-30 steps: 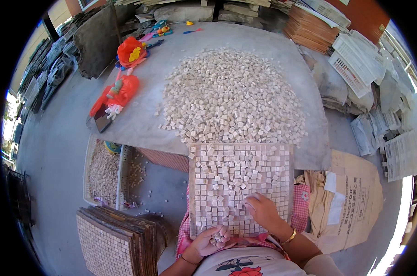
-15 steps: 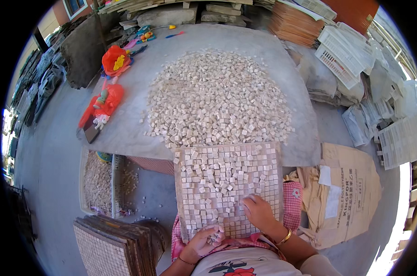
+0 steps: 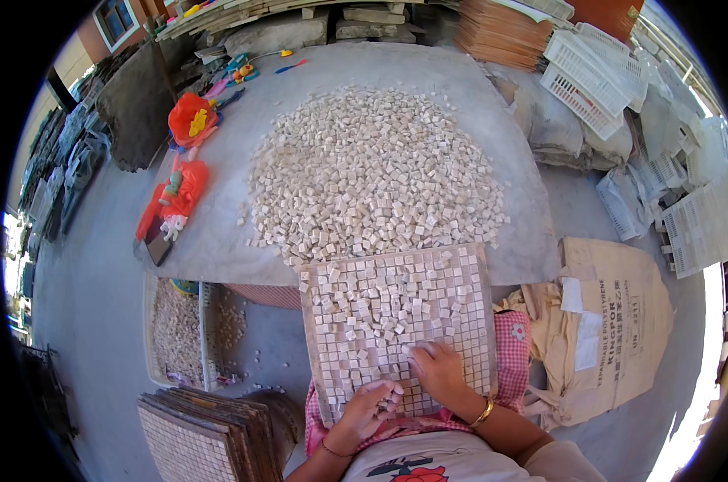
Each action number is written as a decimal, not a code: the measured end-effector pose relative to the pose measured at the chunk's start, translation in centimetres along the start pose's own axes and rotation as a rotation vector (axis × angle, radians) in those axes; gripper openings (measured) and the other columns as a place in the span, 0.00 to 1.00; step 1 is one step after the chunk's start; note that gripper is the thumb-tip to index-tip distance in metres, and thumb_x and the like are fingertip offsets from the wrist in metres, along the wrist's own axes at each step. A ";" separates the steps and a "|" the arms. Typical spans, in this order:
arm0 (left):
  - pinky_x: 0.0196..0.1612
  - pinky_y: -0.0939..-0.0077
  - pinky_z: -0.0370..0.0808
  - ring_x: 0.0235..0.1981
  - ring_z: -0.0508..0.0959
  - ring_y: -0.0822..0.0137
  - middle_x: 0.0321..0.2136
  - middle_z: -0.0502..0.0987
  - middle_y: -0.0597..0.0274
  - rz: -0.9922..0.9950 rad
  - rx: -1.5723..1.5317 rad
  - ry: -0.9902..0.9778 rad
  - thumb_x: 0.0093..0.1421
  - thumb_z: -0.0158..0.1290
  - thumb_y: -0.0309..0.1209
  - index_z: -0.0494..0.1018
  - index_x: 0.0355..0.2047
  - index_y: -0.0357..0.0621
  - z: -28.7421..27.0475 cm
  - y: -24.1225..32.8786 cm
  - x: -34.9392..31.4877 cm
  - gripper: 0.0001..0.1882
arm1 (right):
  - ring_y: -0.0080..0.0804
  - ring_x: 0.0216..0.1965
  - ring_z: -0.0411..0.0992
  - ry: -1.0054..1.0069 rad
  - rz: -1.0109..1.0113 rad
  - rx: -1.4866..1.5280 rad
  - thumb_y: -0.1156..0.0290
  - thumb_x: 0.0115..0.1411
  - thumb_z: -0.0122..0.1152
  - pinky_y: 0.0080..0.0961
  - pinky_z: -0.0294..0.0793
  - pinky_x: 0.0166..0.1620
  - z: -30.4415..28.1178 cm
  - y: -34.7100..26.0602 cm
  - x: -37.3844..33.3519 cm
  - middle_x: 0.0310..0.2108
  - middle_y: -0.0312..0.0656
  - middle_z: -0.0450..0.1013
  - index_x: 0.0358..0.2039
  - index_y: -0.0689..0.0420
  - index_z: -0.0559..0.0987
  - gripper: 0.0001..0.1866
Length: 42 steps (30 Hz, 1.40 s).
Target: The person places small, white, cube-shaped pieces one by one into the grid cells of a mesh tile sheet. They pick up the pieces from a large pile on the table and carefully position them into the empty slots on the sheet held in their lap.
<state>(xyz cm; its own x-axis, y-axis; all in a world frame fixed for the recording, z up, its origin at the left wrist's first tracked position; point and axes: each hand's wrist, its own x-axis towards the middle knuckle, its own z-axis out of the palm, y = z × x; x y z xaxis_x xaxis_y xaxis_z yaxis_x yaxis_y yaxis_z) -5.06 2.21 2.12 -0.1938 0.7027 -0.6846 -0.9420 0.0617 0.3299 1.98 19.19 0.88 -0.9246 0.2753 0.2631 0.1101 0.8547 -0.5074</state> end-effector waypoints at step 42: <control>0.43 0.73 0.71 0.40 0.74 0.64 0.34 0.75 0.55 1.043 1.151 0.809 0.56 0.52 0.28 0.71 0.43 0.36 -10.4 12.6 -6.7 0.15 | 0.44 0.30 0.71 -0.092 0.056 0.312 0.72 0.52 0.57 0.33 0.71 0.33 -2.7 0.4 1.1 0.28 0.44 0.72 0.32 0.58 0.74 0.07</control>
<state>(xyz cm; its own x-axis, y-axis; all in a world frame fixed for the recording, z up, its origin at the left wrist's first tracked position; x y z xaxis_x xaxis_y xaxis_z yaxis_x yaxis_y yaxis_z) -18.51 -9.07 4.15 -0.9512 0.2951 0.0905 0.2424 0.5328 0.8108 1.99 21.07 3.18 -0.9511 0.2645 0.1597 0.0574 0.6592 -0.7497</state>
